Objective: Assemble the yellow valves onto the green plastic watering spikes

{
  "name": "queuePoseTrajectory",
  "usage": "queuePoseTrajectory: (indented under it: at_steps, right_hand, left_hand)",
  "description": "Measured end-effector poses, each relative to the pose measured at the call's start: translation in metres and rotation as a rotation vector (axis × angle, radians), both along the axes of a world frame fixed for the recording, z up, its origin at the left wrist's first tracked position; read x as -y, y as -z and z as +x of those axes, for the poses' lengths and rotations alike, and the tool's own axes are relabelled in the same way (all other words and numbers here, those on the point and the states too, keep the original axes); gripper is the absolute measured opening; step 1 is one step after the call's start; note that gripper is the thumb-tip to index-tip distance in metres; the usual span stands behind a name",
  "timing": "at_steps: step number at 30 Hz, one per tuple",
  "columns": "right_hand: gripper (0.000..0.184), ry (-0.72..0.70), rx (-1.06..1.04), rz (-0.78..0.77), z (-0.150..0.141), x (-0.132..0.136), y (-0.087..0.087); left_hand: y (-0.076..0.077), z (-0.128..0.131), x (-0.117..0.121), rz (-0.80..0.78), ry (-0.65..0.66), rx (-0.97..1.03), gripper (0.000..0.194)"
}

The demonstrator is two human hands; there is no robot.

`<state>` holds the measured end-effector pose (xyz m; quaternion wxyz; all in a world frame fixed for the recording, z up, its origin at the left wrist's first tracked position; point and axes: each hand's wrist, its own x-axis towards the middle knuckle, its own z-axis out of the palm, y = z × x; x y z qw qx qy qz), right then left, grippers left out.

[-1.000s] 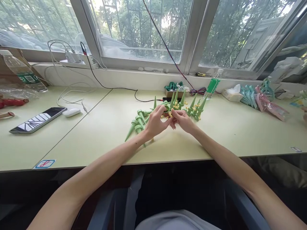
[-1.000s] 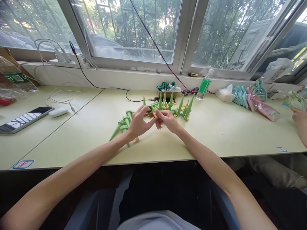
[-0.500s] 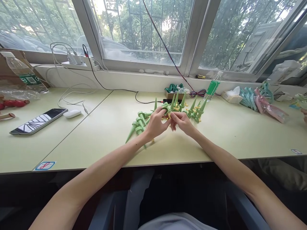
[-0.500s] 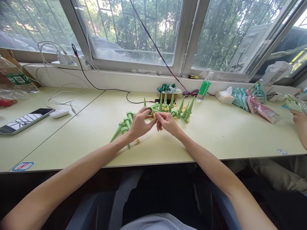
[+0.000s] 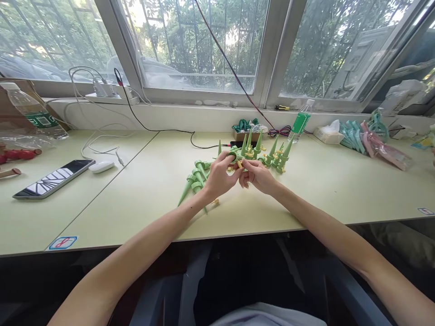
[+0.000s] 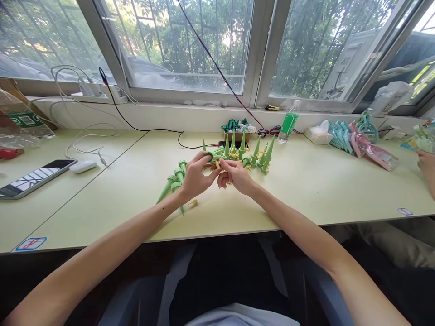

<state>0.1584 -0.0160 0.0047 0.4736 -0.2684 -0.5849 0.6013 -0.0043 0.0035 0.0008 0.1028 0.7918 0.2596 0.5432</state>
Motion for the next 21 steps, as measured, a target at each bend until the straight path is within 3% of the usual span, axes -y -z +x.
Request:
queuePoseTrajectory:
  at_steps: [4,12,21]
  right_hand:
    - [0.038,-0.057,-0.069,-0.086,0.0012,-0.0022,0.0019]
    - [0.037,-0.081,-0.028,-0.107,0.0058,-0.0064,-0.0002]
    - [0.023,-0.117,-0.133,-0.256,0.0056,-0.0077,0.0014]
  left_hand:
    - [-0.0010,0.0003,-0.0007,0.018,-0.001,-0.009,0.010]
    - [-0.0064,-0.0011,-0.0011,0.112,-0.065,-0.056,0.009]
    - [-0.0067,-0.0013,-0.0018,0.172,-0.041,-0.065,0.009]
